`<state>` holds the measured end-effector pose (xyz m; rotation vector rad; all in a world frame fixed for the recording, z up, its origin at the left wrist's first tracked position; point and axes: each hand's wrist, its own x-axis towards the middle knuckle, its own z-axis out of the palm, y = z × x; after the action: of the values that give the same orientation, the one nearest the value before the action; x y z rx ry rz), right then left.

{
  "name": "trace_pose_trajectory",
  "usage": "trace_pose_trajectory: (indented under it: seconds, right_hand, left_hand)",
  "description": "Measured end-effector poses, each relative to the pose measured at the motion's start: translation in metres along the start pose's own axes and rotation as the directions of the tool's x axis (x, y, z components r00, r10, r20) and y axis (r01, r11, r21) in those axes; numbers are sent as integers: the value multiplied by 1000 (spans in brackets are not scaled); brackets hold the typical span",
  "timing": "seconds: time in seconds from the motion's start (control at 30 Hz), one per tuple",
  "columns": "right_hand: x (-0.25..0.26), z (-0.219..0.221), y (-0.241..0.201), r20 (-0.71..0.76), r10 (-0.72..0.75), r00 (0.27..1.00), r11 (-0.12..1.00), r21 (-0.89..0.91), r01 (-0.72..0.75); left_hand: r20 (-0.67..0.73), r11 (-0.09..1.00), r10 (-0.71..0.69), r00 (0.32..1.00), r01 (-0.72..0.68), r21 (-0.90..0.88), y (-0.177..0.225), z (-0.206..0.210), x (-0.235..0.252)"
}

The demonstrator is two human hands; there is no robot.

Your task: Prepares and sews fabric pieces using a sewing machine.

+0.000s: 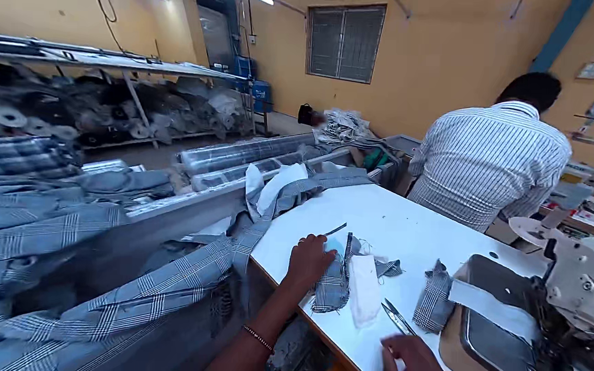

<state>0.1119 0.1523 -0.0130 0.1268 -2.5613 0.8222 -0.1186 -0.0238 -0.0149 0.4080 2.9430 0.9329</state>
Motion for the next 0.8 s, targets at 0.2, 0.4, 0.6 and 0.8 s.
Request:
trace_pose_trajectory:
  seconds: [0.2, 0.4, 0.6, 0.8]
  right_hand:
    - [117, 40, 32, 159, 454, 877, 882, -220, -417]
    - [140, 43, 51, 188, 507, 841, 860, -175, -479]
    - [129, 47, 66, 26, 381, 924, 924, -31, -380]
    - [141, 45, 65, 167, 420, 892, 907, -126, -403]
  left_hand:
    - [107, 999, 36, 994, -34, -20, -8, 4, 11]
    - [32, 989, 147, 989, -146, -9, -13, 5, 13]
    - [-178, 961, 275, 945, -277, 16, -17, 20, 6]
    - [-532, 811, 510, 676, -584, 36, -30, 36, 4]
